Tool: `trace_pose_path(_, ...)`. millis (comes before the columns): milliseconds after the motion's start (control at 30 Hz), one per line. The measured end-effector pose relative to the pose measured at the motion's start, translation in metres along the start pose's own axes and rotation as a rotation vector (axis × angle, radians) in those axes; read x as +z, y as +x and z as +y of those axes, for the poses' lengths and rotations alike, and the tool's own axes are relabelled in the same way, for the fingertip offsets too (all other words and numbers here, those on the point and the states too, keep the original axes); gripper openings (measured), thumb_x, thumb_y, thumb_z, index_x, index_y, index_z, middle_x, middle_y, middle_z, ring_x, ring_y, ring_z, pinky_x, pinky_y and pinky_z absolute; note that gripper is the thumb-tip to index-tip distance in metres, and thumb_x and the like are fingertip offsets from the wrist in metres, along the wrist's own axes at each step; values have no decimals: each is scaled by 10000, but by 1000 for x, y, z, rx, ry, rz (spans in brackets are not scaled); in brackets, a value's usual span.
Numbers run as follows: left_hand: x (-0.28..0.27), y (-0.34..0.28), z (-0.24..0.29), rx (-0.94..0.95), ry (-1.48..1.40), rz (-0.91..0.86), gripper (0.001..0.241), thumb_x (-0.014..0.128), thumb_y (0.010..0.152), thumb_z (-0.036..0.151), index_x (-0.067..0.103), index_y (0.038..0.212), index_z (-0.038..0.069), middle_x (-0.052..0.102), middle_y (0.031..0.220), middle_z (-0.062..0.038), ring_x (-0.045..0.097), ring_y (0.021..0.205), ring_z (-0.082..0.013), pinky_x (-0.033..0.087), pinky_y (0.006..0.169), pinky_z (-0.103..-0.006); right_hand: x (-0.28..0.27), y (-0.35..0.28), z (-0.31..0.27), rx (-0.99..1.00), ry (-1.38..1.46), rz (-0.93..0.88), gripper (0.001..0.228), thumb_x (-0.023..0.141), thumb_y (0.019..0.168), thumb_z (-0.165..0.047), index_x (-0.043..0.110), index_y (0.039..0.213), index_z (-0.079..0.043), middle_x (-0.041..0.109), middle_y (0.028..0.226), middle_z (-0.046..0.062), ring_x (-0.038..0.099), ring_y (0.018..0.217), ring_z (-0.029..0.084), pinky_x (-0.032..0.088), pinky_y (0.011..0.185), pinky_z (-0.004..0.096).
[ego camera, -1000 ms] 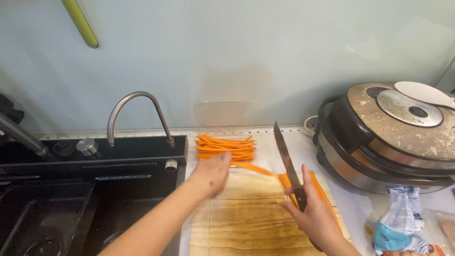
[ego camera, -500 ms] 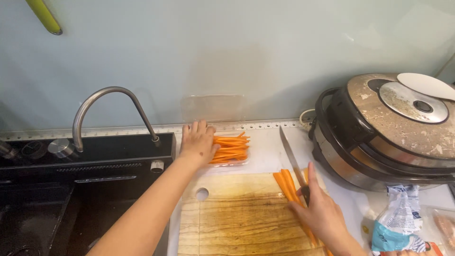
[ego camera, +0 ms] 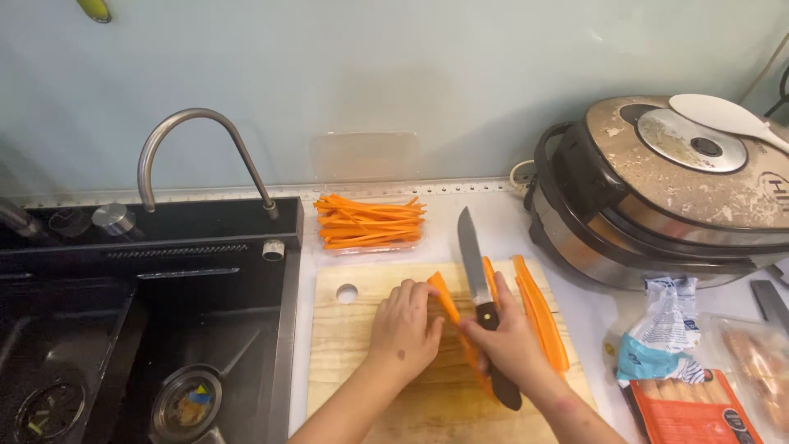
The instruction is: Slicing carrots into thin strips on a cutting board.
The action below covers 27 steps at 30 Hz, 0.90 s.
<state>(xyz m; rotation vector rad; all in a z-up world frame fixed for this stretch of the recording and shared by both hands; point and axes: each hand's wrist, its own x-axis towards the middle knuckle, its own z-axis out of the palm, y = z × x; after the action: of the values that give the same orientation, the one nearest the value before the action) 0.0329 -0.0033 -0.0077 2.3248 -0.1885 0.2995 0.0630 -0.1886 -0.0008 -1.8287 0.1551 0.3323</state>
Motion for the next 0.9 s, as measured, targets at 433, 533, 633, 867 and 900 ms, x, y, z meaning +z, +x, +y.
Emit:
trace_pose_path(433, -9, -47, -5, 135, 164, -84, 763, 835, 711, 361, 556, 1313, -16, 445, 1476, -217, 397, 1379, -356, 286, 1124, -488, -4, -62, -31, 6, -428, -65, 735, 595, 974, -241, 279, 1632, -335, 636, 680, 166, 558, 408, 201, 511, 431, 355)
trace_pose_path(533, -6, -49, -7, 160, 173, -50, 813, 845, 711, 411, 565, 1346, -13, 460, 1504, -217, 412, 1403, -351, 303, 1145, -475, -8, -81, -38, 43, -487, -143, 617, 516, 999, -275, 325, 1579, -360, 630, 704, 116, 575, 391, 224, 540, 426, 376)
trace_pose_path(633, -6, -49, -3, 132, 162, -54, 856, 868, 672, 456, 569, 1324, -12, 456, 1495, -235, 401, 1415, -353, 290, 1152, -479, -5, -96, -45, 52, -610, -167, 662, 515, 1000, -293, 316, 1624, -394, 693, 693, 141, 602, 407, 230, 557, 451, 362)
trace_pose_path(867, -4, -48, 5, 28, 203, -107, 933, 887, 643, 476, 540, 1365, -4, 414, 1537, -229, 352, 1461, -327, 260, 1177, -486, 0, -104, -39, 26, -715, -193, 643, 499, 989, -288, 330, 1605, -365, 762, 872, 139, 697, 466, 276, 615, 491, 388)
trace_pose_path(900, -4, -47, 7, 5, 204, -121, 954, 891, 640, 477, 524, 1375, -8, 405, 1546, -222, 344, 1466, -318, 253, 1176, -492, 1, -104, -39, 10, -720, -192, 636, 495, 985, -285, 337, 1597, -350, 761, 906, 130, 702, 471, 279, 619, 491, 397)
